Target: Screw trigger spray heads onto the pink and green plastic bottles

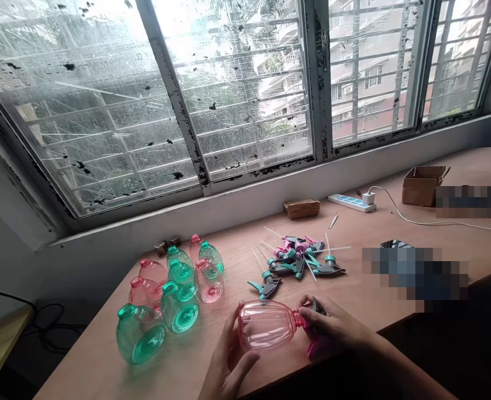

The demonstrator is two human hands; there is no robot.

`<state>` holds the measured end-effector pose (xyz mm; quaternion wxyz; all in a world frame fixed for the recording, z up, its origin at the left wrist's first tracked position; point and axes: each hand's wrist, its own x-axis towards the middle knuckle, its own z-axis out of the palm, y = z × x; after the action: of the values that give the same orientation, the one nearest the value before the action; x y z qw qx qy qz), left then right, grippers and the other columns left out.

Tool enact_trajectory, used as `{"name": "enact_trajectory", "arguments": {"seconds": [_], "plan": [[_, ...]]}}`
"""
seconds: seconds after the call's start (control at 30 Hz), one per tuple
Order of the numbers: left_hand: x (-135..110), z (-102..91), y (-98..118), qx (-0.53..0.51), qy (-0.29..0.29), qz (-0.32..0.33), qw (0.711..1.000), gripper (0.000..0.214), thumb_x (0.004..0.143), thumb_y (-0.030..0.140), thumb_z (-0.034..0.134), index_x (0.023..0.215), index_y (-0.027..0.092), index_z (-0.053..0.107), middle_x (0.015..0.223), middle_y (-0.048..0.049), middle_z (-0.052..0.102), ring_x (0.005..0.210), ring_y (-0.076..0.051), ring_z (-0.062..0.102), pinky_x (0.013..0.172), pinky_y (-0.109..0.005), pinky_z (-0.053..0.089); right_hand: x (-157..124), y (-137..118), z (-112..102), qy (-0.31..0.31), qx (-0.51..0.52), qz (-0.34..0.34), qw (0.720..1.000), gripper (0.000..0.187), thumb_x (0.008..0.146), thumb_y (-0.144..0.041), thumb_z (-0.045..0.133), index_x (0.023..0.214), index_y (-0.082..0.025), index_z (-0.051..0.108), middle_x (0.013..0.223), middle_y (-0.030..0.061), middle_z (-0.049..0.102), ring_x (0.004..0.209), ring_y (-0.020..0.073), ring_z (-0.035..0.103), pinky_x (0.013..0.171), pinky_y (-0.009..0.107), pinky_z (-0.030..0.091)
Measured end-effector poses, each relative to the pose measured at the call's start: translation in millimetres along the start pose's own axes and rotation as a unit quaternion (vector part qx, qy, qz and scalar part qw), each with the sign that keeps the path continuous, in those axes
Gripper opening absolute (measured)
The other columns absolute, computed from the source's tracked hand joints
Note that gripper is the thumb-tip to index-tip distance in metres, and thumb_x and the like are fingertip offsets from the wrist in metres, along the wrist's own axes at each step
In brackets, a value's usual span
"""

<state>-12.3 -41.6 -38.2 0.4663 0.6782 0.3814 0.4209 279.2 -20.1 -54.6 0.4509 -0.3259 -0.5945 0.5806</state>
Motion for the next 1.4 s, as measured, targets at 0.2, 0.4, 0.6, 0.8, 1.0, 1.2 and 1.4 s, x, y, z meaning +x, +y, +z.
{"name": "enact_trajectory", "arguments": {"seconds": [0.2,0.4,0.6,0.8,1.0,1.2,1.4], "plan": [[2,6.4,-1,-0.014,0.027,0.025,0.999,0.082,0.086,0.04,0.077,0.153,0.043,0.03,0.163,-0.004,0.029,0.139,-0.034,0.045,0.113,-0.046,0.043,2,6,-2,0.005,0.014,-0.005,1.0,0.036,0.094,-0.052,0.062,0.094,-0.016,0.054,0.072,-0.0013,0.061,0.063,0.0142,0.058,0.059,0.025,0.042],[1,3.6,-3,0.077,0.044,0.059,0.994,0.074,0.085,0.039,0.077,0.149,0.042,0.039,0.165,0.0018,0.023,0.15,-0.035,0.022,0.119,-0.048,0.035,1,8,-2,0.002,0.015,-0.007,1.0,0.035,0.094,-0.05,0.063,0.096,-0.016,0.054,0.072,-0.0009,0.062,0.064,0.0145,0.058,0.061,0.026,0.042],[1,1.5,7,0.056,0.019,0.019,0.998,0.088,0.079,0.057,0.077,0.153,0.038,0.033,0.16,-0.002,0.037,0.146,-0.034,0.034,0.121,-0.044,0.031,0,4,-1,-0.002,0.0,0.0,1.0,0.038,0.093,-0.053,0.063,0.095,-0.015,0.055,0.068,-0.0012,0.061,0.062,0.0141,0.057,0.059,0.025,0.04],[2,0.8,7,0.018,0.019,-0.019,0.999,0.069,0.092,0.048,0.067,0.152,0.034,0.037,0.156,-0.0039,0.044,0.142,-0.031,0.042,0.12,-0.045,0.032,0,2,0,0.002,-0.01,-0.001,1.0,0.039,0.092,-0.054,0.063,0.093,-0.016,0.055,0.069,-0.001,0.061,0.062,0.0145,0.057,0.061,0.026,0.041],[-2,2.0,2,-0.032,0.021,0.017,0.999,0.084,0.083,0.04,0.08,0.152,0.042,0.032,0.161,-0.0037,0.034,0.146,-0.033,0.035,0.115,-0.045,0.041,0,3,-1,0.009,-0.012,-0.001,1.0,0.038,0.093,-0.053,0.062,0.095,-0.016,0.055,0.072,-0.0004,0.062,0.064,0.015,0.058,0.063,0.027,0.042],[0,-1.4,-5,0.064,0.005,0.05,0.997,0.08,0.086,0.034,0.077,0.153,0.039,0.034,0.167,-0.0011,0.018,0.151,-0.034,0.021,0.122,-0.048,0.028,2,6,-2,0.001,0.001,-0.001,1.0,0.038,0.092,-0.053,0.063,0.096,-0.016,0.054,0.07,-0.0016,0.061,0.063,0.0148,0.057,0.06,0.026,0.042],[0,0.1,-5,0.116,0.017,0.015,0.993,0.102,0.075,0.027,0.086,0.156,0.032,0.026,0.164,-0.0045,0.027,0.151,-0.033,0.018,0.125,-0.049,0.014,-1,1,0,-0.004,-0.017,0.003,1.0,0.039,0.092,-0.054,0.063,0.095,-0.017,0.055,0.07,-0.0011,0.062,0.064,0.0161,0.058,0.062,0.027,0.042]]}}
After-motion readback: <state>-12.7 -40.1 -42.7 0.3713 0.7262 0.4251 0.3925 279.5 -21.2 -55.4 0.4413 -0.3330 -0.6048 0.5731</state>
